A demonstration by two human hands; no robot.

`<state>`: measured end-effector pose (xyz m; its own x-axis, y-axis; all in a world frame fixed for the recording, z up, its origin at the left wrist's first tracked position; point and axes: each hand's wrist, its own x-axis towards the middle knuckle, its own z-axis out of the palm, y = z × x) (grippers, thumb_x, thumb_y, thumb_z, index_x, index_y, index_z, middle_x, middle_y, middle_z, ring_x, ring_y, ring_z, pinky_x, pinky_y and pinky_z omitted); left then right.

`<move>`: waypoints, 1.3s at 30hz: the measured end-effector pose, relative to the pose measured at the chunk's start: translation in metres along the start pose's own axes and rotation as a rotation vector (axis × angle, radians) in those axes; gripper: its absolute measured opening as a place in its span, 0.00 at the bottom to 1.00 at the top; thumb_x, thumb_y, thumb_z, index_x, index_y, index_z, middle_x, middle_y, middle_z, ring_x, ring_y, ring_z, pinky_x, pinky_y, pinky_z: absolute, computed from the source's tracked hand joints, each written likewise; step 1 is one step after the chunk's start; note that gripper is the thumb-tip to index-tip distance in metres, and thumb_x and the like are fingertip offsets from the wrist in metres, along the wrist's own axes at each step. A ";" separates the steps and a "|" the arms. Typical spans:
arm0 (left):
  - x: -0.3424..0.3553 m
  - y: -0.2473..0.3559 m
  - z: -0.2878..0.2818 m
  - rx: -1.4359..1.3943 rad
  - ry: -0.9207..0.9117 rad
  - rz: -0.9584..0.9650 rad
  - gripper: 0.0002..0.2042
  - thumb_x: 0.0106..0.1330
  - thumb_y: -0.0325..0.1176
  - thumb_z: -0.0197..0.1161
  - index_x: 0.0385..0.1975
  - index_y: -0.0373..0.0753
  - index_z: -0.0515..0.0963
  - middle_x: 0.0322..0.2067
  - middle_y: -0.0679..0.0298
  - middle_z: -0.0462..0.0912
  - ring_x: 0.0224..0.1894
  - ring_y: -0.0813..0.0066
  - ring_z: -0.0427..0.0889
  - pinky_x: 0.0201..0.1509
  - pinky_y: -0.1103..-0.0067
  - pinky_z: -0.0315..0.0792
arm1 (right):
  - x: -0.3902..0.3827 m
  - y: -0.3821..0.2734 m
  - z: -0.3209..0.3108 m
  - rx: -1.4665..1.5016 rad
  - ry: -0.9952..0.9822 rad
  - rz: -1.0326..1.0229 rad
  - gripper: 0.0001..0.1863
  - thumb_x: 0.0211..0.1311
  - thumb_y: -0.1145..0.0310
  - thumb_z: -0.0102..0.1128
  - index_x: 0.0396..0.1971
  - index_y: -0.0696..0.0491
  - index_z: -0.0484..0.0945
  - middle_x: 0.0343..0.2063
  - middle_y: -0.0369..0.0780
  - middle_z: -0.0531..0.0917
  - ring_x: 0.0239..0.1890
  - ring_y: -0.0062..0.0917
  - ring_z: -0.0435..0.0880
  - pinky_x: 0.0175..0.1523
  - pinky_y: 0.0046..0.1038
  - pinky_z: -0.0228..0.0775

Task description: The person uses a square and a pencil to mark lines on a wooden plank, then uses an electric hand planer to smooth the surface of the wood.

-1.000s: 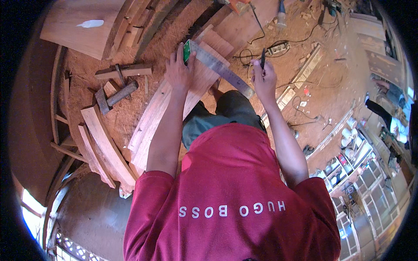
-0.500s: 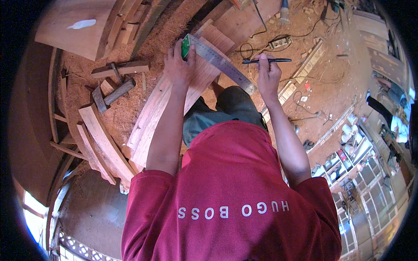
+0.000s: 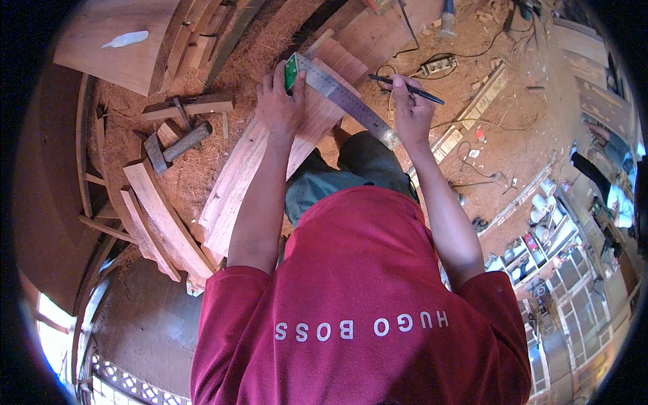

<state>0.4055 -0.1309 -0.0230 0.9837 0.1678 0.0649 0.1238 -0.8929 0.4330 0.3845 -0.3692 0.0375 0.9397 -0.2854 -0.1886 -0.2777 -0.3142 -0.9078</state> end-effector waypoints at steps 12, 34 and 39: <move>0.000 -0.004 0.003 0.048 0.017 0.019 0.24 0.66 0.57 0.60 0.57 0.50 0.76 0.45 0.54 0.81 0.44 0.49 0.80 0.45 0.60 0.77 | 0.011 -0.020 0.037 -0.057 -0.104 -0.211 0.10 0.61 0.68 0.69 0.41 0.54 0.86 0.33 0.43 0.87 0.35 0.30 0.85 0.41 0.28 0.74; 0.002 -0.001 -0.007 0.001 -0.063 -0.046 0.26 0.66 0.58 0.60 0.58 0.51 0.76 0.48 0.53 0.81 0.49 0.45 0.80 0.49 0.58 0.77 | 0.014 -0.032 0.057 -0.319 -0.255 -0.373 0.11 0.61 0.63 0.68 0.40 0.51 0.87 0.35 0.43 0.88 0.38 0.35 0.86 0.43 0.32 0.77; 0.002 -0.001 -0.005 -0.003 -0.022 -0.033 0.23 0.66 0.57 0.60 0.56 0.52 0.76 0.44 0.57 0.81 0.46 0.51 0.81 0.45 0.60 0.78 | 0.023 -0.041 0.058 -0.343 -0.261 -0.267 0.11 0.61 0.59 0.66 0.38 0.48 0.87 0.34 0.43 0.87 0.38 0.40 0.86 0.43 0.37 0.79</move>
<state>0.4069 -0.1277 -0.0187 0.9817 0.1882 0.0305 0.1561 -0.8855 0.4377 0.4294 -0.3106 0.0487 0.9933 0.0677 -0.0938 -0.0293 -0.6370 -0.7703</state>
